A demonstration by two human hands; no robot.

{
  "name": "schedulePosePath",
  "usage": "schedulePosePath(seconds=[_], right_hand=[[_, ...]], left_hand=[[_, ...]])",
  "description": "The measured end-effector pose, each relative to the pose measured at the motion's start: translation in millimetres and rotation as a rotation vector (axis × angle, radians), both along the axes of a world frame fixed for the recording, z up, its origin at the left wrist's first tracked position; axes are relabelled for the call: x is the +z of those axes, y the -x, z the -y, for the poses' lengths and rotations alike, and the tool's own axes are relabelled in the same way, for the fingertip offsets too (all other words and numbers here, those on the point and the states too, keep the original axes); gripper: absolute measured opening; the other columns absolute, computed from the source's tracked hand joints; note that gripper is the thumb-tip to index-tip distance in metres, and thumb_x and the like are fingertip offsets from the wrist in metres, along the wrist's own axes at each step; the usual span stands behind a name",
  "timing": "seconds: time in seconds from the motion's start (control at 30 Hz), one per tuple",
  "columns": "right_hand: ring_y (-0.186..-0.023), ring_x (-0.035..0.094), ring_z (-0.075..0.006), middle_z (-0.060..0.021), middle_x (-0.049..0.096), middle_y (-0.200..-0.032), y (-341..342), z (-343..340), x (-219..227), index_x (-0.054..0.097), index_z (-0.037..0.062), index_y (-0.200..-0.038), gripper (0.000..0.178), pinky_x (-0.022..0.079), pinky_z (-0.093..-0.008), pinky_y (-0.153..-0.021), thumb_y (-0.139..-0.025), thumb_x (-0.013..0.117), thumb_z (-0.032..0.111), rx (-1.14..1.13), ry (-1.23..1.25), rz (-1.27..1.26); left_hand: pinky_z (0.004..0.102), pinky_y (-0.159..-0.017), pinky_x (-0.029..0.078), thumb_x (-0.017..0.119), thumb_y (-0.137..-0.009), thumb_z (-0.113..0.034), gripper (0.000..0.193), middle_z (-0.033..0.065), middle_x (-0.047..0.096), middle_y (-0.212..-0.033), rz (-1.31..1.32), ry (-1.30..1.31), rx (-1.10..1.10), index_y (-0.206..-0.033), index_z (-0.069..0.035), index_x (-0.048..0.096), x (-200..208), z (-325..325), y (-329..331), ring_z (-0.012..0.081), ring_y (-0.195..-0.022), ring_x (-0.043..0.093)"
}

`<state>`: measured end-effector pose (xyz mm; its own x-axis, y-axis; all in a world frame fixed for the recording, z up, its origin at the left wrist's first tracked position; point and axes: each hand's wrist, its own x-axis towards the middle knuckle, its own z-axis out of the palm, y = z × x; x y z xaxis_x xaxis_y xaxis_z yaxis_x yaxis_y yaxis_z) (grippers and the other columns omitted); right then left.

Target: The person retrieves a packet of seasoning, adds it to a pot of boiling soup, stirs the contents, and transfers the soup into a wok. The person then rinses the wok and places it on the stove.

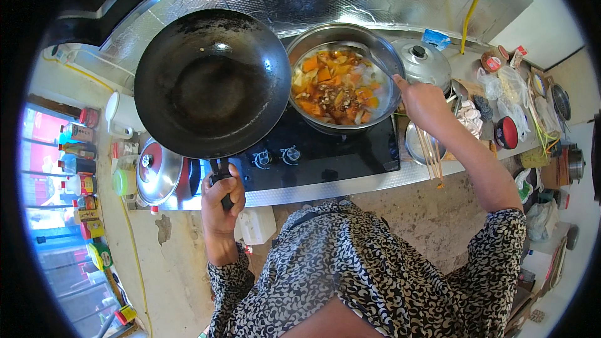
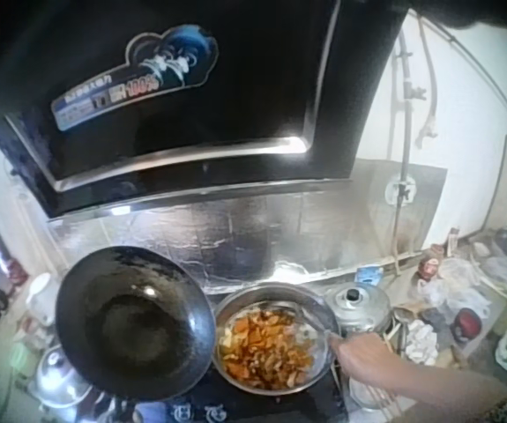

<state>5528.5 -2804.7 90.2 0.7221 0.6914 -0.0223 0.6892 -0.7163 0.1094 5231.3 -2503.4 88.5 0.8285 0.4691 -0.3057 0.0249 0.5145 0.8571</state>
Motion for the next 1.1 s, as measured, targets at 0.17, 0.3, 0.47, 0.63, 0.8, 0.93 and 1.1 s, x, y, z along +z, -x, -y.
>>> schedulePosePath(seconds=[0.17, 0.3, 0.47, 0.63, 0.8, 0.93, 1.1], right_hand=[[-0.075, 0.067, -0.0343, -0.0238, 0.065, -0.078, -27, 10, 11, 0.058, 0.0000, -0.125, 0.039, 0.054, -0.0453, -0.061, -0.087, 0.054, 0.008, 0.038, -0.087, -0.204], [-0.051, 0.061, -0.0224, -0.0142, 0.064, -0.070, -43, 11, 46, 0.053, -0.0011, -0.133, 0.043, 0.050, -0.0355, -0.047, -0.091, 0.055, 0.010, -0.127, -0.085, -0.658], [-0.042, 0.052, -0.0074, -0.0053, 0.062, -0.068, -43, 17, 57, 0.051, -0.0009, -0.135, 0.044, 0.042, -0.0230, -0.036, -0.093, 0.056, 0.008, -0.339, -0.162, -1.079], [-0.042, 0.050, -0.0053, -0.0044, 0.060, -0.069, -28, 11, 34, 0.049, -0.0010, -0.138, 0.047, 0.040, -0.0189, -0.036, -0.092, 0.059, 0.008, -0.353, -0.287, -1.355], [-0.044, 0.049, -0.0042, -0.0051, 0.061, -0.075, -17, 1, 5, 0.046, -0.0003, -0.140, 0.053, 0.039, -0.0191, -0.036, -0.091, 0.061, 0.012, -0.376, -0.485, -1.537], [-0.046, 0.050, -0.0048, -0.0051, 0.061, -0.077, -13, 9, 6, 0.046, -0.0007, -0.140, 0.053, 0.039, -0.0200, -0.037, -0.091, 0.061, 0.014, -0.360, -0.533, -1.562], [-0.044, 0.047, -0.0036, -0.0057, 0.060, -0.076, -6, 30, 27, 0.048, -0.0022, -0.138, 0.050, 0.036, -0.0190, -0.035, -0.091, 0.061, 0.011, -0.446, -0.647, -1.400]], left_hand=[[0.0201, -0.034, 0.031, 0.057, -0.081, -0.008, 0.013, 0.0029, 0.048, -0.057, -0.018, 0.020, 0.008, -0.093, -0.003, 0.058, -1, 1, 1, 0.0084, -0.037, 0.037], [0.0201, -0.034, 0.030, 0.057, -0.081, -0.008, 0.013, 0.0027, 0.048, -0.057, -0.017, 0.022, 0.007, -0.093, -0.002, 0.058, -6, -1, 2, 0.0083, -0.037, 0.036], [0.0201, -0.034, 0.030, 0.057, -0.081, -0.008, 0.013, 0.0026, 0.048, -0.057, -0.019, 0.023, -0.002, -0.093, -0.001, 0.058, -3, -1, 2, 0.0083, -0.037, 0.036], [0.0204, -0.034, 0.031, 0.057, -0.082, -0.008, 0.015, 0.0028, 0.048, -0.057, -0.014, 0.045, 0.003, -0.094, 0.000, 0.060, -3, -1, 1, 0.0084, -0.036, 0.036], [0.0205, -0.033, 0.031, 0.057, -0.082, -0.009, 0.019, 0.0032, 0.048, -0.056, 0.017, 0.073, -0.016, -0.097, 0.002, 0.062, 1, -3, -2, 0.0087, -0.035, 0.036], [0.0205, -0.034, 0.031, 0.057, -0.083, -0.011, 0.020, 0.0034, 0.048, -0.056, 0.024, 0.067, -0.013, -0.098, 0.002, 0.062, 0, -4, -1, 0.0090, -0.035, 0.036], [0.0207, -0.034, 0.031, 0.057, -0.084, -0.012, 0.020, 0.0033, 0.048, -0.055, 0.023, 0.021, -0.026, -0.097, 0.002, 0.062, -3, -9, -2, 0.0091, -0.035, 0.036]])
